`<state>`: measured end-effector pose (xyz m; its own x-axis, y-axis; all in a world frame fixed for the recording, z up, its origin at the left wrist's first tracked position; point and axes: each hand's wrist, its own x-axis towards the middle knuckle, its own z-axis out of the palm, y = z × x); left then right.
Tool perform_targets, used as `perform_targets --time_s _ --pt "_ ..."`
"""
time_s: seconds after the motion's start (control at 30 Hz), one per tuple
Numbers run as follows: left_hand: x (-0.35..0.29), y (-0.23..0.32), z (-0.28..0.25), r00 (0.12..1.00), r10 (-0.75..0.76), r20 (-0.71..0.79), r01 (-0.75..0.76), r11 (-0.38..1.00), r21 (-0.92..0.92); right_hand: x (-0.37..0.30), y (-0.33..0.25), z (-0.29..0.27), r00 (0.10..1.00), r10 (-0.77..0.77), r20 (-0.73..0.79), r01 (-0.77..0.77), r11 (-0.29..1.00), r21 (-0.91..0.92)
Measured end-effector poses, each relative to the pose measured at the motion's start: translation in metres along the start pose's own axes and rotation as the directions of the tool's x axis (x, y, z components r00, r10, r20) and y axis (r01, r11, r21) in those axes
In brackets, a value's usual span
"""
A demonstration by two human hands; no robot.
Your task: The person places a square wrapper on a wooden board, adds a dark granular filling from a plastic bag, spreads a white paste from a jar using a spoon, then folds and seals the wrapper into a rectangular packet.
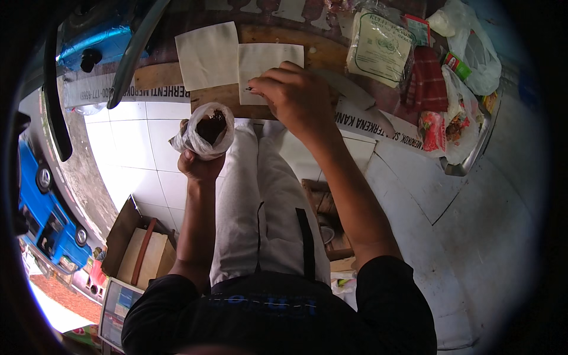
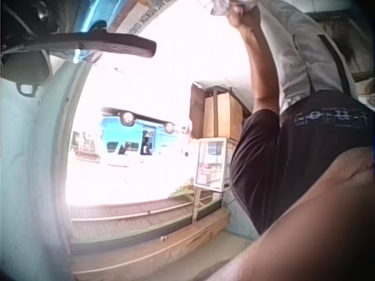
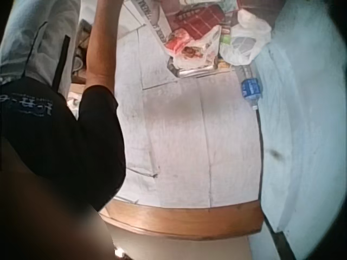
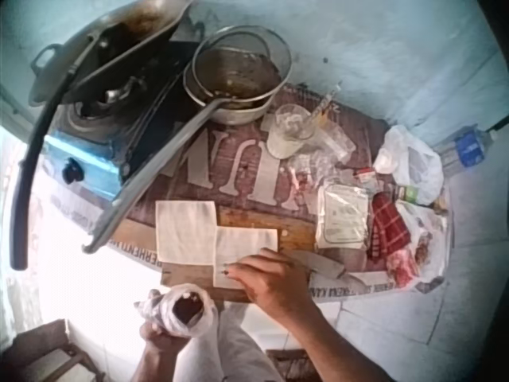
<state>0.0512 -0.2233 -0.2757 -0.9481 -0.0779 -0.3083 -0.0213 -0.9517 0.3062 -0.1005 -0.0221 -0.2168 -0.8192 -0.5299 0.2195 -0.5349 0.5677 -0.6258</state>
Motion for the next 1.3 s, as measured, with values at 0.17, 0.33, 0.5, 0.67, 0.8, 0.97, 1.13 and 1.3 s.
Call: perform_targets --time_s 0.17,0.33,0.5,0.67,0.8,0.97,1.13,1.3 --pt "-0.002 0.001 0.003 1.0 0.019 -0.02 -0.019 1.0 0.015 0.002 -0.005 0.0 0.999 0.008 0.032 -0.006 0.998 -0.066" --pt "-0.002 0.002 0.006 1.0 0.026 -0.009 -0.026 1.0 0.018 0.003 -0.004 -0.001 0.999 0.008 0.042 -0.004 0.997 -0.079" --pt "-0.002 0.004 0.008 0.999 0.026 0.022 -0.026 1.0 0.011 0.0 0.001 -0.002 0.999 0.023 0.037 -0.022 0.999 -0.04" --pt "-0.001 0.005 0.008 0.999 0.016 0.042 -0.016 1.0 0.008 -0.007 0.006 -0.01 0.998 0.055 -0.007 -0.055 0.998 -0.001" --pt "0.001 0.002 0.009 0.998 0.009 0.06 -0.009 1.0 -0.004 -0.014 0.008 -0.022 0.995 0.093 0.028 -0.092 0.995 -0.027" --pt "0.002 0.0 0.01 0.997 -0.016 0.076 0.018 0.999 -0.03 -0.019 0.012 -0.026 0.996 0.088 -0.001 -0.088 0.996 -0.009" --pt "0.002 0.0 0.009 0.996 -0.032 0.087 0.035 0.999 -0.032 -0.022 0.013 -0.026 0.993 0.119 -0.009 -0.119 0.993 -0.019" --pt "0.004 0.001 0.012 0.993 -0.045 0.112 0.05 0.998 -0.036 -0.015 0.004 -0.018 0.997 0.08 -0.015 -0.08 0.994 -0.079"
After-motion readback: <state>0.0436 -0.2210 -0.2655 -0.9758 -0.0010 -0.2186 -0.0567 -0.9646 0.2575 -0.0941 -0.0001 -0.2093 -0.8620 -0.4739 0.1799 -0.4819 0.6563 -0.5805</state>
